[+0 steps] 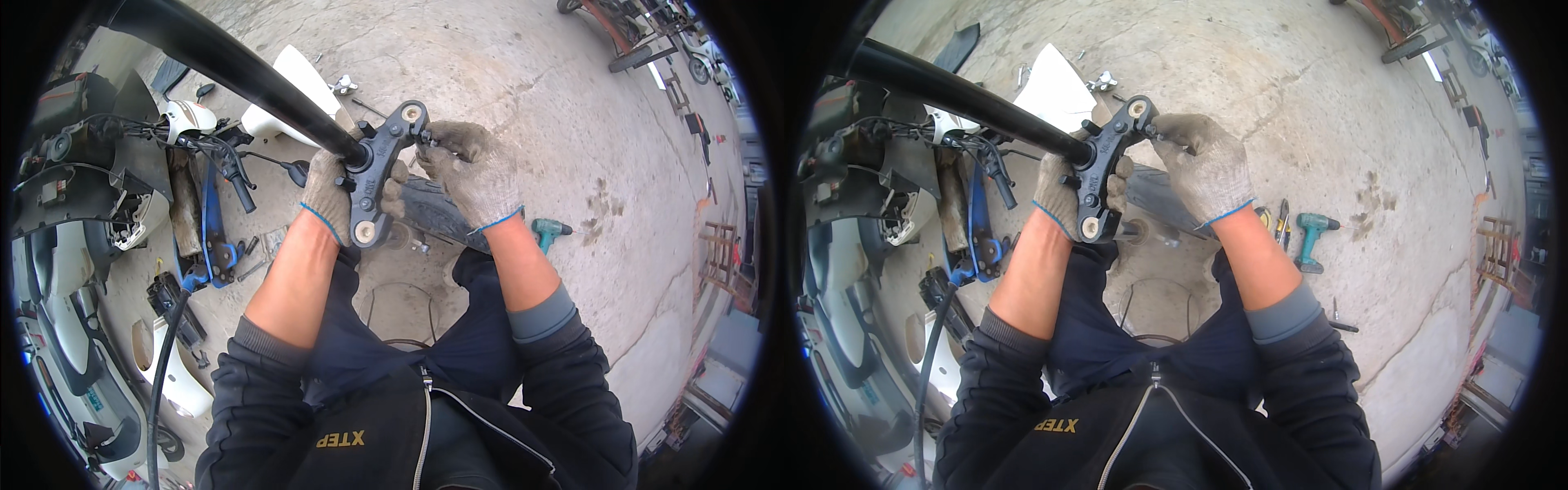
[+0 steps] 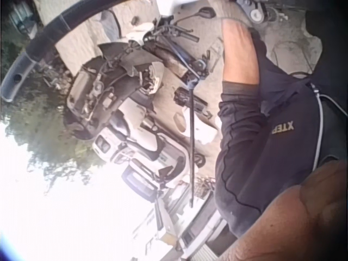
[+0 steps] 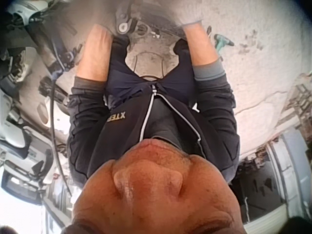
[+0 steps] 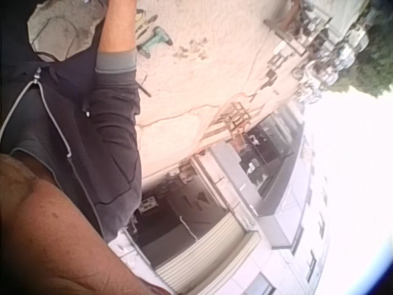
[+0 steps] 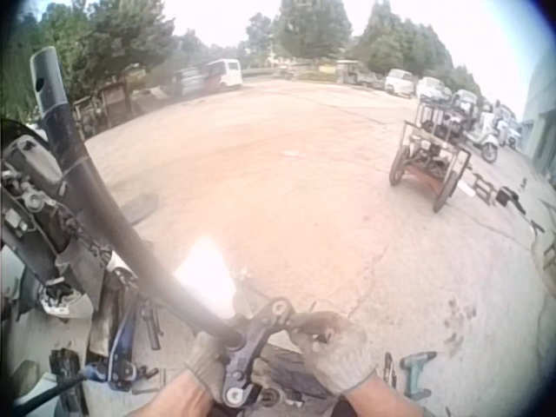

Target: The person puts on gloves and then sits on the ground to work on a scooter front fork and wheel assembly. They use a hammer to tap the fork into place and then insert and tighten bolts to secure the assembly.

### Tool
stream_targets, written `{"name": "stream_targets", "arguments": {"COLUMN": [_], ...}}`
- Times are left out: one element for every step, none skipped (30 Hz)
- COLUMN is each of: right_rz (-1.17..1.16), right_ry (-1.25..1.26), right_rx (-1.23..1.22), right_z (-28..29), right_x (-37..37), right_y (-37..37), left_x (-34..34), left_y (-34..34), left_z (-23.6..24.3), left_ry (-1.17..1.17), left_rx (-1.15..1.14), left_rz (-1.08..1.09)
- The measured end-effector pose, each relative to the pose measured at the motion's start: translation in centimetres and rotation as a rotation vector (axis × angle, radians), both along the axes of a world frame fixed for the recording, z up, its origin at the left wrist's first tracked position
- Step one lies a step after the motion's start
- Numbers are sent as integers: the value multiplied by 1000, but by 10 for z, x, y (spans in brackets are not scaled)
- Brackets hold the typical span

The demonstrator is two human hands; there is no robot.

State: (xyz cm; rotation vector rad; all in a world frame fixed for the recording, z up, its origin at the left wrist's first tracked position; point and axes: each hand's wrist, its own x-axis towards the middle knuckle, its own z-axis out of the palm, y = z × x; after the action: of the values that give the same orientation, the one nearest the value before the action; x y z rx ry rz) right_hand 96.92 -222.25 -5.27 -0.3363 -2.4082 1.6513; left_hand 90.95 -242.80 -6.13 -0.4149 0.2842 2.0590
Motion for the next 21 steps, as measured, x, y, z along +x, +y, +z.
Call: {"name": "stream_targets", "arguments": {"right_rz": [-11,-21,-29,-53,-38,-39,-39,-36,-32,-28,-20,-12,-16,-8,-12,-15,-38,-58,-68,-35,6], "right_ry": [-10,-8,-7,-27,-9,-11,-12,-4,5,15,-14,-43,-84,-126,-181,-239,-262,-289,-291,-313,-311], "right_rx": [7,8,9,6,53,96,129,212,286,360,381,402,427,454,484,514,511,509,501,512,517], "right_z": [-1,-1,-2,-1,-1,0,2,4,6,9,13,16,20,25,29,33,37,40,42,43,43], "right_x": [0,-1,0,1,2,3,3,4,4,4,3,3,2,2,2,2,2,2,2,3,3], "right_y": [-1,-2,-4,-5,-6,-7,-7,-8,-8,-9,-10,-10,-11,-12,-12,-11,-10,-9,-8,-8,-7], "left_x": [0,0,0,0,0,0,0,0,0,0,0,0,0,0,0,-1,-1,-1,-1,-2,-2], "left_y": [0,1,2,2,3,3,3,3,4,4,4,4,3,3,3,2,2,2,2,2,2], "left_z": [1,2,3,4,6,7,8,9,9,9,9,9,8,8,7,6,5,4,4,4,4], "left_ry": [-5,-21,0,11,20,9,-3,-15,-7,1,10,10,10,9,9,10,-4,10,11,9,-7], "left_rx": [-1,6,-36,-71,-107,-85,-63,-42,-57,-73,-89,-96,-104,-113,-90,-67,-46,-46,-47,-33,-18], "left_rz": [0,-1,0,0,0,-1,-3,-7,-1,3,8,8,8,8,12,15,17,15,12,5,2]}}
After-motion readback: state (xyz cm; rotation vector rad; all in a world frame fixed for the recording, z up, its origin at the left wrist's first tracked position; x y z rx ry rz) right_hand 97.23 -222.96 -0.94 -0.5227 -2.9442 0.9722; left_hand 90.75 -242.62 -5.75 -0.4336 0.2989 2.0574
